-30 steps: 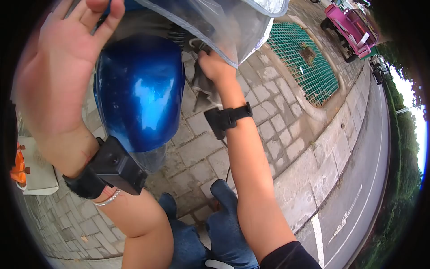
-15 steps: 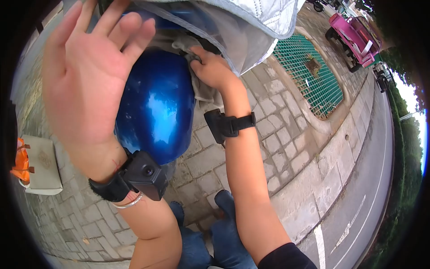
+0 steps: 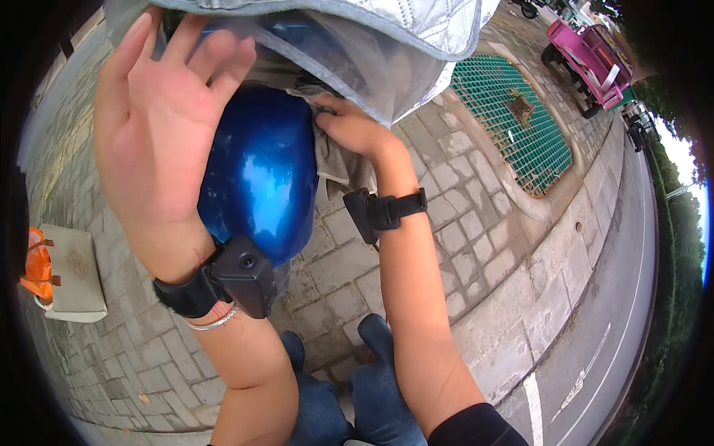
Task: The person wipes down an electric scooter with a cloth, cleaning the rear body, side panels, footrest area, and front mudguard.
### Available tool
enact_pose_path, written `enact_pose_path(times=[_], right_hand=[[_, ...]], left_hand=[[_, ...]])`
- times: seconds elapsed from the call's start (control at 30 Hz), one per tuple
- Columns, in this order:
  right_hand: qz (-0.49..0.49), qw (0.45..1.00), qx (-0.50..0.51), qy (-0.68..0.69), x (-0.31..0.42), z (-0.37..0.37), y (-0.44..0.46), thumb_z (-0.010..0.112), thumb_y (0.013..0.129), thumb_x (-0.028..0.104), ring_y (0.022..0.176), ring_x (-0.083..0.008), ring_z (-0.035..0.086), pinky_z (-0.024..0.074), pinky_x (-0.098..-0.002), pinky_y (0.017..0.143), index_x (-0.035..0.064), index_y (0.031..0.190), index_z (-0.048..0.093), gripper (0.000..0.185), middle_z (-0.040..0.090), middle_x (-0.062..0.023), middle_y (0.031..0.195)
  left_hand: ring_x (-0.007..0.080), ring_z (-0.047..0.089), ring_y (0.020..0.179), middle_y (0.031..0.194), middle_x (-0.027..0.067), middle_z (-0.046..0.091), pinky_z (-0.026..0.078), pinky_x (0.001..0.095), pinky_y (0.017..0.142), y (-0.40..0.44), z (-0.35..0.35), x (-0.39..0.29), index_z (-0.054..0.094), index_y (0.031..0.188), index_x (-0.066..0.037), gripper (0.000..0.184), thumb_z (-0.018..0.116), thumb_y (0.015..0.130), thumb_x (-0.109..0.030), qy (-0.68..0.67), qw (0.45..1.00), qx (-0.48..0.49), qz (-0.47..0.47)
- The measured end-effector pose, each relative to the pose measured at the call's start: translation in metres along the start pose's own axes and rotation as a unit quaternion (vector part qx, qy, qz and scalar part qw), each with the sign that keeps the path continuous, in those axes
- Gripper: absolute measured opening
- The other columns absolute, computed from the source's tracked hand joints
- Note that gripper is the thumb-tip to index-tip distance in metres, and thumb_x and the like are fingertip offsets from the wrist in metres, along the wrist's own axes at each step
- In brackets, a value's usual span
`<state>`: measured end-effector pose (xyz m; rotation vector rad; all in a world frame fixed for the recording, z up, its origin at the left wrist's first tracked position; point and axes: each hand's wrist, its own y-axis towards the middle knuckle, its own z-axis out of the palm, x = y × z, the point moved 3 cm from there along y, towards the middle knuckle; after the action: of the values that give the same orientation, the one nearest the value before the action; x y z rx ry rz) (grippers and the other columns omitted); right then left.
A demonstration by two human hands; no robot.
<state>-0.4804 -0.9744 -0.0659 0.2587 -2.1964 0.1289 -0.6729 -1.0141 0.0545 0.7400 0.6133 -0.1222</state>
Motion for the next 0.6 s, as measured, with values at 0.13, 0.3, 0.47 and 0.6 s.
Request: enact_pose_path(times=[0.13,0.3,0.47,0.6], right_hand=[[0.018,0.999,0.025,0.039,-0.004,-0.003,0.003,0.044,0.085,0.013,0.120,-0.0234,0.046,0.0333,-0.0304,0.101,0.0034,0.131,0.046,0.047,0.052,-0.0156,0.127],[0.038,0.998,-0.014,-0.043,0.018,-0.006,-0.011,0.045,0.084,0.016,0.116,-0.0266,0.050,0.0371,-0.0314,0.097,0.0033,0.129,0.048,0.046,0.054,-0.0187,0.123],[-0.006,0.995,-0.085,-0.052,-0.002,0.007,-0.003,0.044,0.084,0.017,0.107,-0.0324,0.055,0.0401,-0.0352,0.093,0.0035,0.121,0.052,0.040,0.059,-0.0230,0.111],[-0.037,0.992,-0.106,-0.052,-0.003,0.009,-0.004,0.044,0.083,0.016,0.103,-0.0345,0.056,0.0406,-0.0368,0.091,0.0027,0.117,0.054,0.038,0.060,-0.0240,0.104]], left_hand=[[0.0244,0.056,0.088,0.097,0.0120,0.055,0.039,0.0434,0.089,-0.008,0.003,-0.004,0.048,0.107,-0.001,0.025,0.048,0.089,-0.019,0.005,1.000,0.000,-0.001],[0.0244,0.056,0.088,0.097,0.0119,0.055,0.039,0.0437,0.090,-0.009,0.008,-0.006,0.048,0.108,-0.001,0.026,0.048,0.089,-0.019,0.012,1.000,0.001,0.001],[0.0244,0.056,0.088,0.097,0.0119,0.055,0.039,0.0440,0.090,-0.003,0.008,-0.003,0.048,0.108,-0.001,0.027,0.048,0.090,-0.020,0.001,1.000,0.007,0.014],[0.0244,0.056,0.088,0.097,0.0119,0.056,0.039,0.0443,0.090,-0.005,0.017,0.002,0.048,0.109,-0.001,0.027,0.047,0.090,-0.020,-0.001,1.000,0.014,0.019]])
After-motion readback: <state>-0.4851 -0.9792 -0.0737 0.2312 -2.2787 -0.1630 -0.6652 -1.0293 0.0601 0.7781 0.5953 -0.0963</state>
